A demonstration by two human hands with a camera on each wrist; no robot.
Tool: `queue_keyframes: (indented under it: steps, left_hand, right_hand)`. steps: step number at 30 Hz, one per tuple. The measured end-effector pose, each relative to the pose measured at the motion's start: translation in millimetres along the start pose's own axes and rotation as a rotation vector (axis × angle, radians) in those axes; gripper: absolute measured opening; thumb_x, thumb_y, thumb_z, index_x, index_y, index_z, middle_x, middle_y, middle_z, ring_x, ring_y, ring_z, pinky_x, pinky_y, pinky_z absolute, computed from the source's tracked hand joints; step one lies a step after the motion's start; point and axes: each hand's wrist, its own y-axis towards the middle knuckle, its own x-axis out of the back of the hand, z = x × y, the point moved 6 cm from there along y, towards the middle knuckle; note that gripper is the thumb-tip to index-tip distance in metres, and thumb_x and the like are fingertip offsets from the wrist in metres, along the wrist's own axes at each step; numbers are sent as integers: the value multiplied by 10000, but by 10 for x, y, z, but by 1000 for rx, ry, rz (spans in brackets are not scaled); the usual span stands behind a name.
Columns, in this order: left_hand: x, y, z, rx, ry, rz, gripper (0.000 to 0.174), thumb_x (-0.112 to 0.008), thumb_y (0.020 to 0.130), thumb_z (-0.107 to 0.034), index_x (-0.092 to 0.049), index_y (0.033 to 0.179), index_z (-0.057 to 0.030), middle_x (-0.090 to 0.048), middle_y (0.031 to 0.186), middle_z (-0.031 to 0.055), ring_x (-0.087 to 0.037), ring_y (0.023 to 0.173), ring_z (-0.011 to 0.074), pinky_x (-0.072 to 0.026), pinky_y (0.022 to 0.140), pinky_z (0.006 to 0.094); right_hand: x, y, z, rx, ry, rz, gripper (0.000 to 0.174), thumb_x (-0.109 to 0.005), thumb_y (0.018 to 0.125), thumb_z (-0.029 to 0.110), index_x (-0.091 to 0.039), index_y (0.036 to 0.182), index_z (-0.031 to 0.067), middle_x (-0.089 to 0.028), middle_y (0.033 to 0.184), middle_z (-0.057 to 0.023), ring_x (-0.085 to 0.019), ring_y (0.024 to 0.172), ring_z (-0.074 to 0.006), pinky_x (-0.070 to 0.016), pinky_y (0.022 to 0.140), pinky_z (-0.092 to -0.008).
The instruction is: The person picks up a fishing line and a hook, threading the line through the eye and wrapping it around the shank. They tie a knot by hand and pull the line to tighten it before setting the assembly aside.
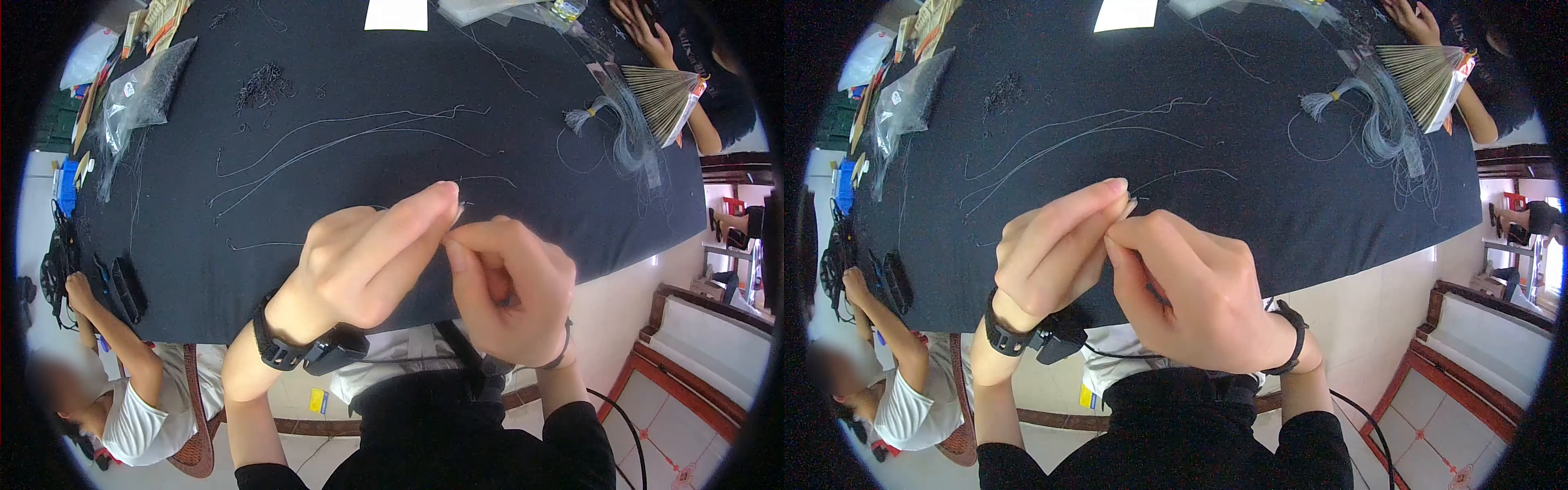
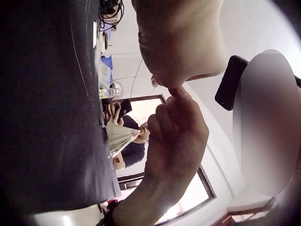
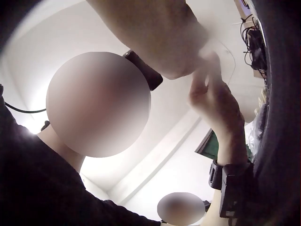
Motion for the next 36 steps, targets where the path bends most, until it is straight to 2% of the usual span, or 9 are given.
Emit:
queue_keyframes:
  steps: [3, 7, 18, 19, 21, 28, 29, 30, 36]
  left_hand:
    - [12, 18, -1, 10, -12, -8, 230, -683, 625, 68, -648, 853, 59, -638, 914, 121, -650, 669, 199, -529, 555, 255]
    - [-7, -17, 14, -135, -7, -112, 202, -640, 646, 27, -641, 838, 87, -625, 919, 168, -540, 469, 100, -397, 393, 177]
    - [-2, -32, 0, -155, -43, -113, 225, -629, 644, 24, -645, 861, 82, -625, 922, 173, -549, 482, 100, -395, 396, 176]
    - [-3, -21, 5, -108, -40, -72, 216, -655, 639, 26, -646, 850, 73, -633, 911, 155, -583, 539, 132, -436, 440, 196]
    - [14, 1, -9, -14, -35, 10, 208, -705, 629, 31, -648, 829, 54, -647, 887, 119, -651, 653, 196, -517, 529, 237]
    - [5, 18, -15, -2, -28, -73, 202, -709, 617, 48, -656, 812, 42, -650, 859, 117, -647, 641, 189, -518, 534, 238]
    - [3, 20, -21, -5, -25, -74, 198, -709, 617, 48, -658, 809, 39, -650, 858, 117, -646, 639, 187, -517, 534, 237]
    - [3, 24, -24, -9, -22, -76, 195, -709, 617, 48, -660, 805, 35, -650, 856, 116, -644, 636, 184, -516, 534, 237]
    - [5, 57, -3, 8, -31, -89, 201, -694, 612, 63, -665, 808, 25, -649, 867, 107, -643, 653, 179, -505, 530, 231]
  right_hand:
    - [0, -5, 11, 32, -6, 3, 165, -589, 694, -88, -539, 827, -4, -503, 625, -70, -481, 430, -150, -371, 392, -254]
    - [3, -45, 40, 53, -36, 5, 172, -585, 684, -91, -539, 828, -11, -496, 602, -74, -497, 432, -167, -375, 385, -265]
    - [-51, -59, 111, 133, -97, 9, 190, -597, 662, -70, -536, 837, -30, -456, 575, -57, -484, 425, -162, -372, 374, -272]
    - [-51, -55, 118, 131, -108, 17, 186, -596, 663, -69, -535, 834, -30, -456, 576, -58, -485, 426, -163, -373, 375, -271]
    - [-34, -38, 124, 93, -95, 26, 167, -596, 668, -64, -540, 820, -21, -466, 576, -58, -483, 422, -166, -379, 380, -271]
    - [173, 34, 49, -156, 27, 77, 109, -633, 712, -6, -576, 794, 40, -488, 531, -25, -450, 391, -90, -343, 383, -223]
    - [216, 34, 9, -189, 4, 56, 100, -642, 725, 12, -584, 797, 51, -455, 490, 4, -424, 392, -45, -309, 389, -191]
    - [244, 50, -4, -283, 11, -31, 53, -629, 705, 59, -618, 752, 38, -543, 574, 15, -329, 411, 5, -196, 398, -161]
    - [272, 135, -162, -375, 182, 61, 27, -610, 750, 36, -622, 762, 14, -542, 581, 24, -333, 424, 16, -192, 402, -160]
